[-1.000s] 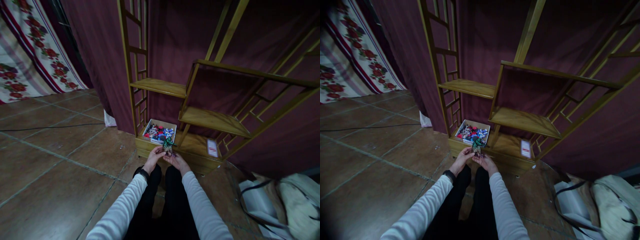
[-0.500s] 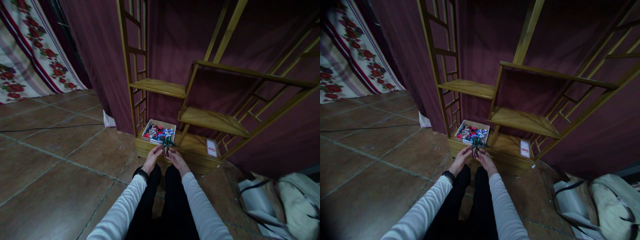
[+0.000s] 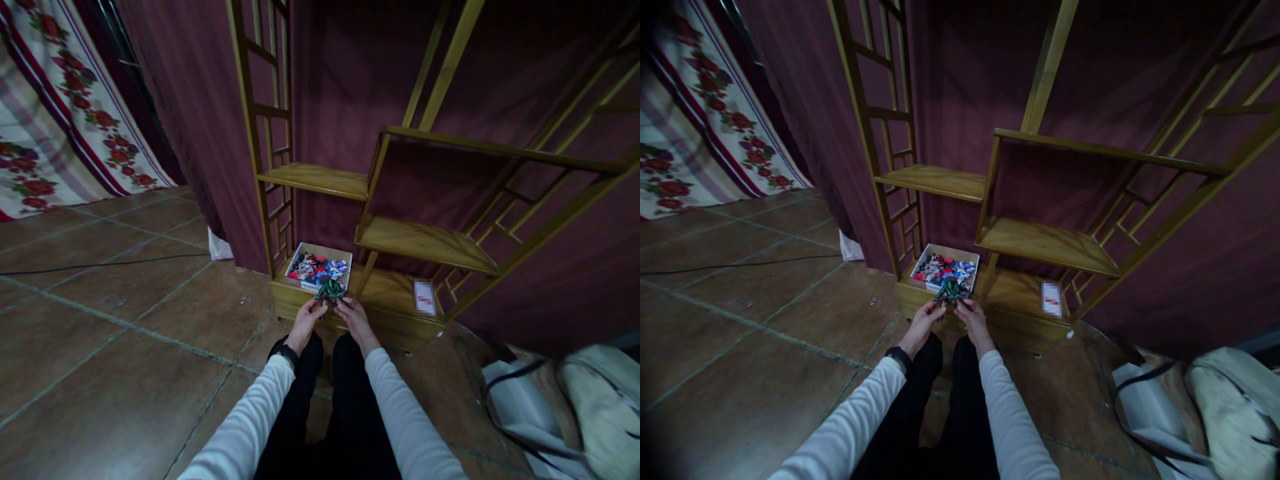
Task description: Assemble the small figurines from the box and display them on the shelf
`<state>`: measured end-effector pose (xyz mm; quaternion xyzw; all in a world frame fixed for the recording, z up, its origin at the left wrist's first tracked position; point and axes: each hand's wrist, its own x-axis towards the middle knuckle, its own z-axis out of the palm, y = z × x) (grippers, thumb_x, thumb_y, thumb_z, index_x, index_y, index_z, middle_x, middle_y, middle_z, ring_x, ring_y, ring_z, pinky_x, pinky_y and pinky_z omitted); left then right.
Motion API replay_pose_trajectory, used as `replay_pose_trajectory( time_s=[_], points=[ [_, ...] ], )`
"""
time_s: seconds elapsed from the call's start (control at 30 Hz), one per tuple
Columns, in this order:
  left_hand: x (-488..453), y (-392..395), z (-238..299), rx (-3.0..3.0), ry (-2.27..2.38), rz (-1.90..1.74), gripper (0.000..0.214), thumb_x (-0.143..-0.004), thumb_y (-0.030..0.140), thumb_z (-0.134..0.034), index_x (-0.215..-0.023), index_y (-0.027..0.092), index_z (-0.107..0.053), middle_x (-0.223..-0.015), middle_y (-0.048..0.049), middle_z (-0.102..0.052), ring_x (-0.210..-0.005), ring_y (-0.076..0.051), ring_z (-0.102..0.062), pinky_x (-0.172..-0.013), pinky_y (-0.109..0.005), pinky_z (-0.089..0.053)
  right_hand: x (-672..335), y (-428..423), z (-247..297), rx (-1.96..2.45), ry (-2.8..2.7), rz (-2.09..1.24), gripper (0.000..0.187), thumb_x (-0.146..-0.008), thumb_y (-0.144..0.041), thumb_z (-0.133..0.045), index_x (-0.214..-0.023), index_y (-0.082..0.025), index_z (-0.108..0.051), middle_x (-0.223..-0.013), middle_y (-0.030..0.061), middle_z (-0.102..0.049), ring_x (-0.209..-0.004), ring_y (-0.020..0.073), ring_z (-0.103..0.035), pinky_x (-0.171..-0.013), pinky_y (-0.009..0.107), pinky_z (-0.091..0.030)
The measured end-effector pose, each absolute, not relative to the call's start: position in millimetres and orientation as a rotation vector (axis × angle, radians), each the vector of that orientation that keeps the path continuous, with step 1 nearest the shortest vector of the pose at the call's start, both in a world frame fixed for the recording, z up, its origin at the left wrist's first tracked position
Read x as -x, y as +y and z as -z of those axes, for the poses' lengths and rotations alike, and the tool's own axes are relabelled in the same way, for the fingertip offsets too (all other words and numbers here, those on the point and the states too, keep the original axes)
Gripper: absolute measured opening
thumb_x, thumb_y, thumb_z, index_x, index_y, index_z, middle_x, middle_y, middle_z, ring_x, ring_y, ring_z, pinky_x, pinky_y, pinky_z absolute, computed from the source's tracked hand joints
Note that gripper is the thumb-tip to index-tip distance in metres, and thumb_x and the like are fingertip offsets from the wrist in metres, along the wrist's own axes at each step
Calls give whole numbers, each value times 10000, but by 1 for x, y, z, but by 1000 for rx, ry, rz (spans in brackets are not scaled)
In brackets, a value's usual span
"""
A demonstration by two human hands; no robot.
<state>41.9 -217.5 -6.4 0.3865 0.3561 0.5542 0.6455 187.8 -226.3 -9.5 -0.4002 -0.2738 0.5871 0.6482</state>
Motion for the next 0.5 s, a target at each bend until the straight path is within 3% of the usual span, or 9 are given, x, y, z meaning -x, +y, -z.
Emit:
replay_pose_trajectory(
  time_s=[0.23, 0.5],
  points=[
    [-39, -215, 8, -801, 791, -1255, 491, -587, 268, -771, -1042, 129, -650, -803, -63, -681, -733, -143, -610, -671, -247, -425, -193, -231, 6, 902, -672, -1389, 303, -567, -241, -748, -841, -211, -622, -889, -2, -664, -797, 144, -632, -840, 358, -489],
    [-40, -216, 9, -729, 787, -1294, 410, -633, 290, -743, -1003, 141, -645, -852, -68, -665, -714, -133, -622, -643, -238, -444, -196, -236, -1, 867, -669, -1471, 276, -636, -284, -711, -891, -209, -635, -864, 30, -692, -812, 194, -665, -850, 403, -485]
  ],
)
